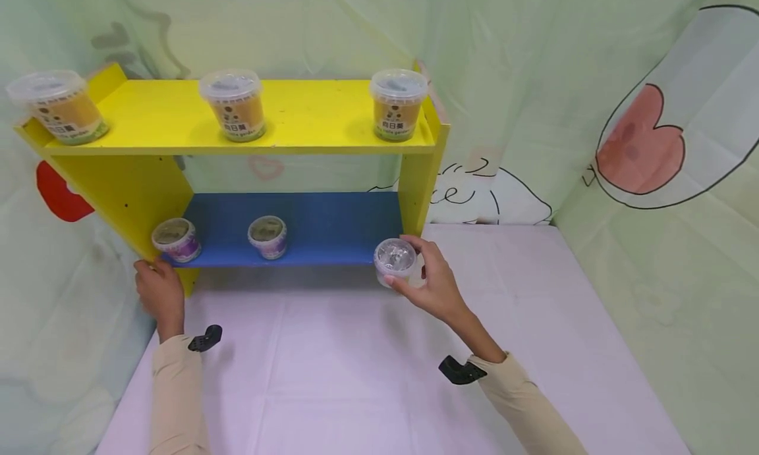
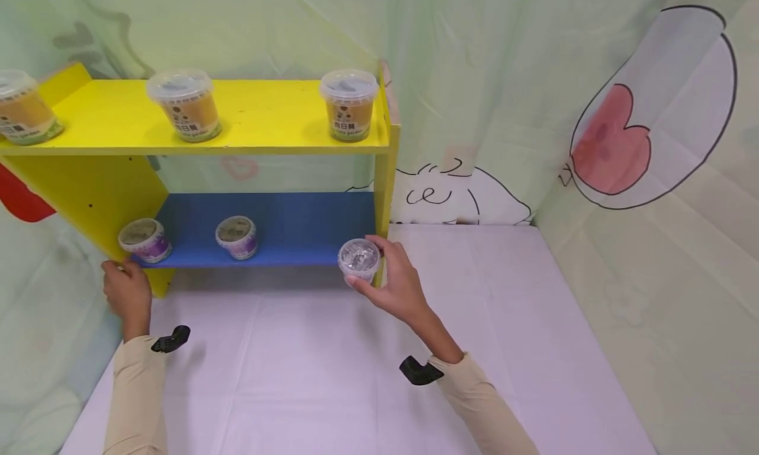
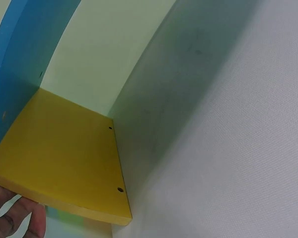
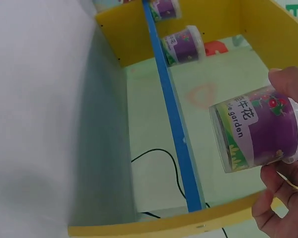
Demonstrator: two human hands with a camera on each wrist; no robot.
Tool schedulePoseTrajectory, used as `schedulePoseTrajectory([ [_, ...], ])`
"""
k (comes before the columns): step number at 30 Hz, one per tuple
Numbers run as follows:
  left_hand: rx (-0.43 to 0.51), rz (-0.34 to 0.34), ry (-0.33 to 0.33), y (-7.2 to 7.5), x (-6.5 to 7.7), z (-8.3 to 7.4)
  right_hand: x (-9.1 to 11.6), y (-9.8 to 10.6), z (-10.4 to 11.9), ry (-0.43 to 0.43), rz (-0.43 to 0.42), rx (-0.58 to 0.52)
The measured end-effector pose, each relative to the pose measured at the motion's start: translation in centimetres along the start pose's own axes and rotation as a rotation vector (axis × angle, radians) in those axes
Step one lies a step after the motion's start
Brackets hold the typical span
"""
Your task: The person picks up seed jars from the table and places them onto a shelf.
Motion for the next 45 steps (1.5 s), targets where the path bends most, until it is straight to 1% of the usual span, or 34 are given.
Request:
schedulePoseTrajectory([
  [3,-0.001,0.001,0.001,-0.1,0.0,0.1,-0.5,-0.5,0.3,0.029,-0.004,0.015],
  [6,-0.002,-0.002,-0.003,-0.2,-0.1,0.1,-1.1,-1.0,0.4,0.043,-0.006,0.003],
  [14,-0.002,0.006,0.008,-0.1,0.1,0.1,-2.2,-2.7,0.0,0.023,0.023,-0.055],
  [19,-0.014,0.009,0.01,-0.2,0.1,0.3,-2.6,-3.9,-0.4,0.016,0.023,-0.046],
  [23,-0.028,0.019,0.016,-0.3,0.0,0.4,-3.0,-4.6,-0.8,0.04,0.022,-0.029],
  [26,-0.029,0.021,0.018,-0.4,0.0,0.4,-3.3,-4.9,-0.9,0.056,0.022,-0.012],
  [33,-0.014,0.006,0.01,-0.3,0.2,0.4,-4.0,-5.1,-1.0,0.081,0.058,0.055],
  [37,-0.002,0.0,0.01,-0.2,0.2,0.2,-4.2,-5.1,-0.9,0.106,0.054,0.079],
  [45,-0.003,0.002,0.017,-0.3,0.0,-0.1,-4.5,-5.0,-0.6,0.084,0.048,0.082],
])
Point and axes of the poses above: each hand's wrist, its own x-axis away from the middle knuckle, its own y-axis out of the back of the hand, z = x × y, the point moved 1 cm from there along -x, towards the middle knuckle, and after that the axes turned 13 degrees about -z, right-handed, at the moved point
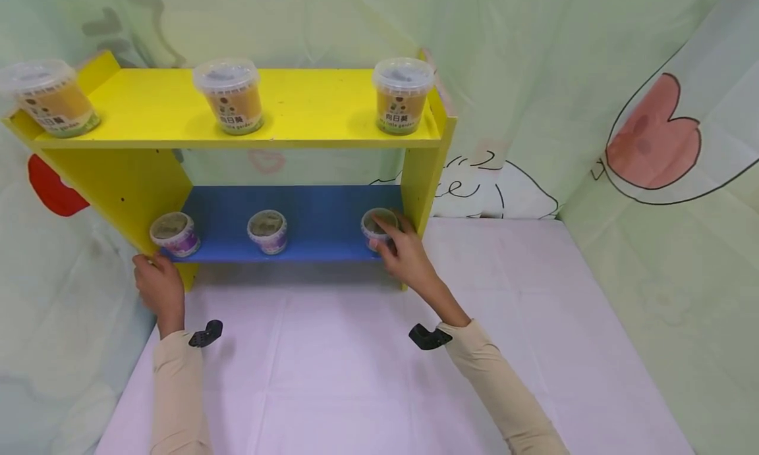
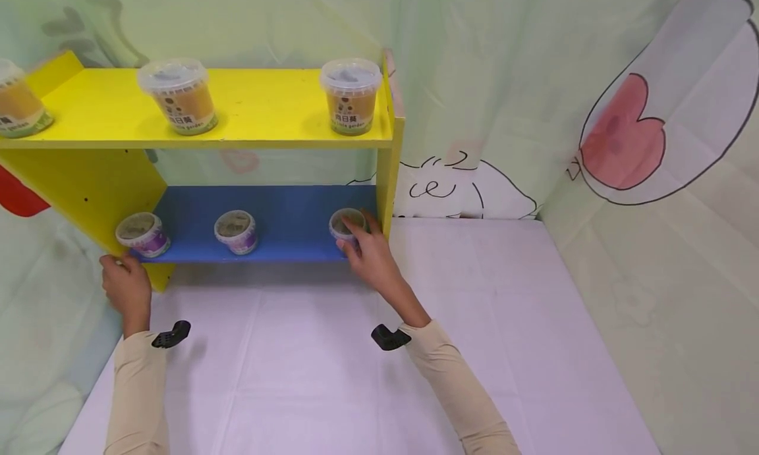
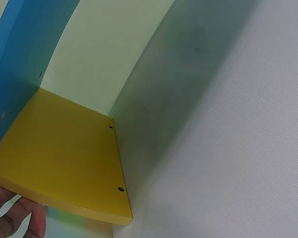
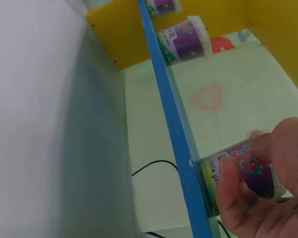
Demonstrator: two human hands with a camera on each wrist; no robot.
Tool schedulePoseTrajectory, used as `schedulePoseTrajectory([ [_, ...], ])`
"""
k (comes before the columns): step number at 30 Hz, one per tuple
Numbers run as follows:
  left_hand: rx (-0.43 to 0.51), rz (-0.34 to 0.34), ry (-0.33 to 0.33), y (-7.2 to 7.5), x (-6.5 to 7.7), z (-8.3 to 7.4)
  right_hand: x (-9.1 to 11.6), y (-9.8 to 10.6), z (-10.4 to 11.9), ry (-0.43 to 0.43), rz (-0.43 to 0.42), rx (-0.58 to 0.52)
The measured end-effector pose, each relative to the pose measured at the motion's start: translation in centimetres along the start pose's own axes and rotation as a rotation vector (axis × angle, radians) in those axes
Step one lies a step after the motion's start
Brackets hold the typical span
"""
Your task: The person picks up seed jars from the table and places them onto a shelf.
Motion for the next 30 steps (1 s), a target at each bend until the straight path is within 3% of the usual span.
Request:
schedulePoseTrajectory([
  [18,0.008,0.003,0.013,-0.2,0.3,-0.1,0.2,0.5,0.2,-0.016,0.018,0.005],
  [30,0.007,-0.004,0.008,0.0,0.1,-0.1,1.3,0.7,0.5,0.002,0.007,0.116],
])
Point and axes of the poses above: each hand's wrist, its own x-axis away from the middle knuckle, its own y-axis out of the back of the hand, z = x × y, the point moved 1 cm from there along -x, towards the middle knuckle, and after that the axes turned 13 degrees about -z, right-handed, at the moved point
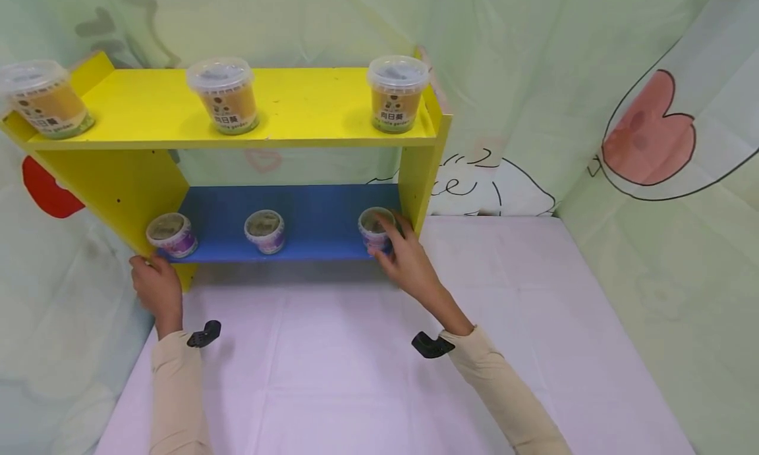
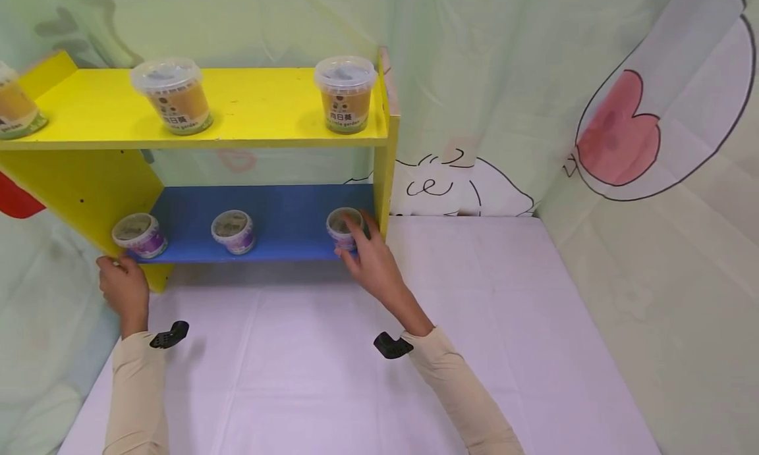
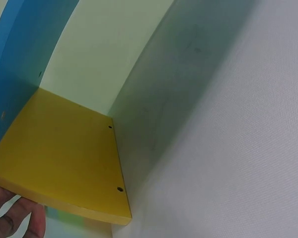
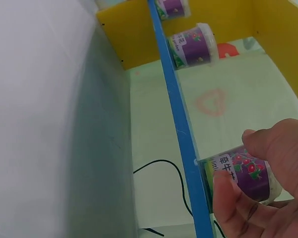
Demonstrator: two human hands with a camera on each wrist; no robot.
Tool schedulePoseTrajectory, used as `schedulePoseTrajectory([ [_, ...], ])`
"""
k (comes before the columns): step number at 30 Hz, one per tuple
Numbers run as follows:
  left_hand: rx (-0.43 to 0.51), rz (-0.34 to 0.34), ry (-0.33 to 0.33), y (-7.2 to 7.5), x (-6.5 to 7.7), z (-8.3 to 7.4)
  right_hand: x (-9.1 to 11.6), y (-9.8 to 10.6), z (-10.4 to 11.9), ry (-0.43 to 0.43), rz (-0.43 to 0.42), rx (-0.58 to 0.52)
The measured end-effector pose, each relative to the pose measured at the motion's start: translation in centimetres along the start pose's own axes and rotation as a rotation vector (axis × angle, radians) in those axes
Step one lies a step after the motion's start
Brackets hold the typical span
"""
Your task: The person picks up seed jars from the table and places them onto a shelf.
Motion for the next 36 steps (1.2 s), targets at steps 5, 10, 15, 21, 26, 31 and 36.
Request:
schedulePoseTrajectory([
  [5,-0.014,0.014,0.006,-0.2,0.0,-0.1,1.5,0.1,0.1,-0.006,-0.024,0.038],
  [10,-0.024,0.005,-0.004,-0.2,-0.1,0.0,3.1,-0.2,0.3,-0.017,-0.047,0.049],
  [15,-0.036,0.002,-0.025,0.2,-0.4,0.3,4.1,-0.2,0.5,0.002,-0.074,0.064],
  [21,-0.017,0.051,-0.078,0.8,-0.7,0.4,5.2,0.0,0.3,0.035,-0.106,0.05],
  [26,0.041,0.086,-0.117,1.3,0.3,1.0,6.4,0.5,-0.4,0.014,-0.14,0.039],
  [31,0.076,0.093,-0.137,1.7,3.9,1.6,8.2,1.0,-1.3,-0.006,-0.177,0.046],
  [36,0.101,0.084,-0.207,1.9,8.7,1.4,9.6,1.6,-1.9,0.013,-0.171,0.056],
])
Point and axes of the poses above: each hand's wrist, its own x-axis away from the middle knuckle, its own y-axis out of the back of the hand, z = x × y, the point moved 1 cm from there along -x, towards the middle knuckle, and after that the axes turned 13 degrees about -z, right-handed, at the moved point
